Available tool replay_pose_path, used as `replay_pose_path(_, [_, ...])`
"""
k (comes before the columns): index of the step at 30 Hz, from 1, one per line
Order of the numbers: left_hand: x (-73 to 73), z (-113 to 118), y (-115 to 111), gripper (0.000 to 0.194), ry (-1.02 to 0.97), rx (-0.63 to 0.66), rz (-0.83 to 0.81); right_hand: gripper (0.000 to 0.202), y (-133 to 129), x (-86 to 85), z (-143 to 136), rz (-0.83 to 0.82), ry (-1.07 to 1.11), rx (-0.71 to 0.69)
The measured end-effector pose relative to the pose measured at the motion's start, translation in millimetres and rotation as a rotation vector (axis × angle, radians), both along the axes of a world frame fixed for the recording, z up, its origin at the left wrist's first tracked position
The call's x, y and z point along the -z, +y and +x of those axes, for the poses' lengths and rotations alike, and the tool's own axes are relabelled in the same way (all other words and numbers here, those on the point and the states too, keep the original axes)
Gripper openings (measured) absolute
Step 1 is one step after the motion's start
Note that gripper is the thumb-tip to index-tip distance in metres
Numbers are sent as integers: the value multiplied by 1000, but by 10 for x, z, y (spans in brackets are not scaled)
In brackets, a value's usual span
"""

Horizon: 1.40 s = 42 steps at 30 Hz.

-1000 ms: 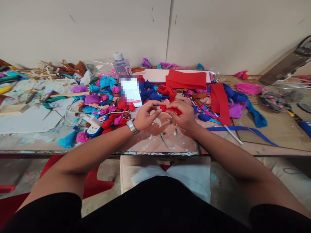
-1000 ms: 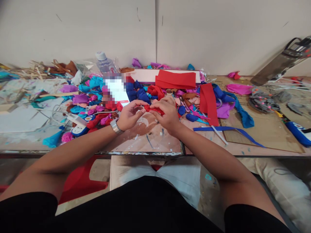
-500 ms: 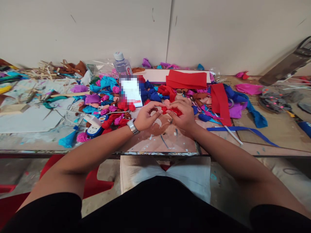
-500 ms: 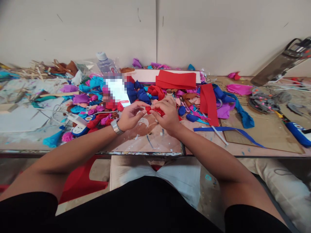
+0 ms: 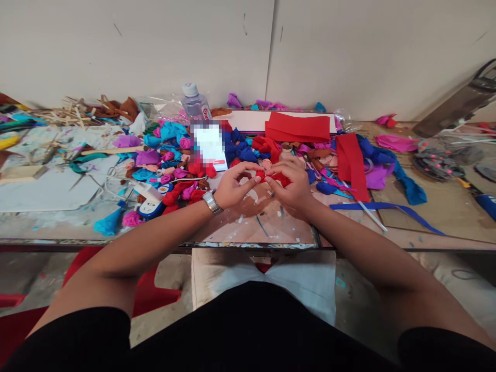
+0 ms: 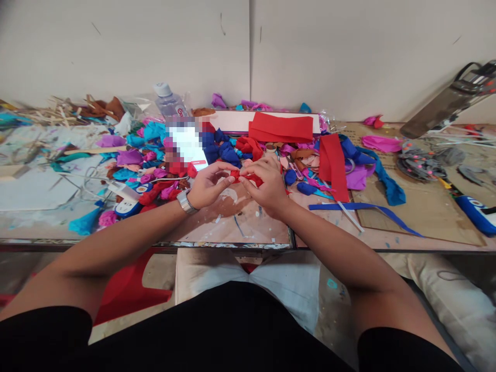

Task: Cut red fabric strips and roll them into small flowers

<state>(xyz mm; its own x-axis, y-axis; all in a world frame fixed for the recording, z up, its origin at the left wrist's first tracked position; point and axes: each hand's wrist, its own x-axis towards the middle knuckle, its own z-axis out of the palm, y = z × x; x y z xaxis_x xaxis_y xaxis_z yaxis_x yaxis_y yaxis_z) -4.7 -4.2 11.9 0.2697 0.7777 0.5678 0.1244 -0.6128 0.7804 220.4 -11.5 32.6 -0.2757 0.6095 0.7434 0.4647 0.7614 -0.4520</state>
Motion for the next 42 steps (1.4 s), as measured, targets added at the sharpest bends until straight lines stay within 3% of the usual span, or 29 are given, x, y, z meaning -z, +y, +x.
replay_pose_path(7, [-28,-16,2,29,37,32,60,22,8,13,-9,-30,-17,12])
replay_pose_path(18, [19,6,-2,49,-92,87,-94,37,-13,34,8,-74,-142,-112])
replay_pose_path(25, [-33,-17,11,39,-70,42,-148,33,-9,11,1,-92,-36,-78])
replay_pose_path(28, [-46,-28,25,42,-22,93,-232,30,20,35,13,-61,3,-70])
replay_pose_path(36, [-39,1,18,42,-142,130,-384,25,19,61,15,-39,39,-111])
replay_pose_path(42, [-68,2,2,46,-83,138,-371,23,3,63,8,-69,74,-121])
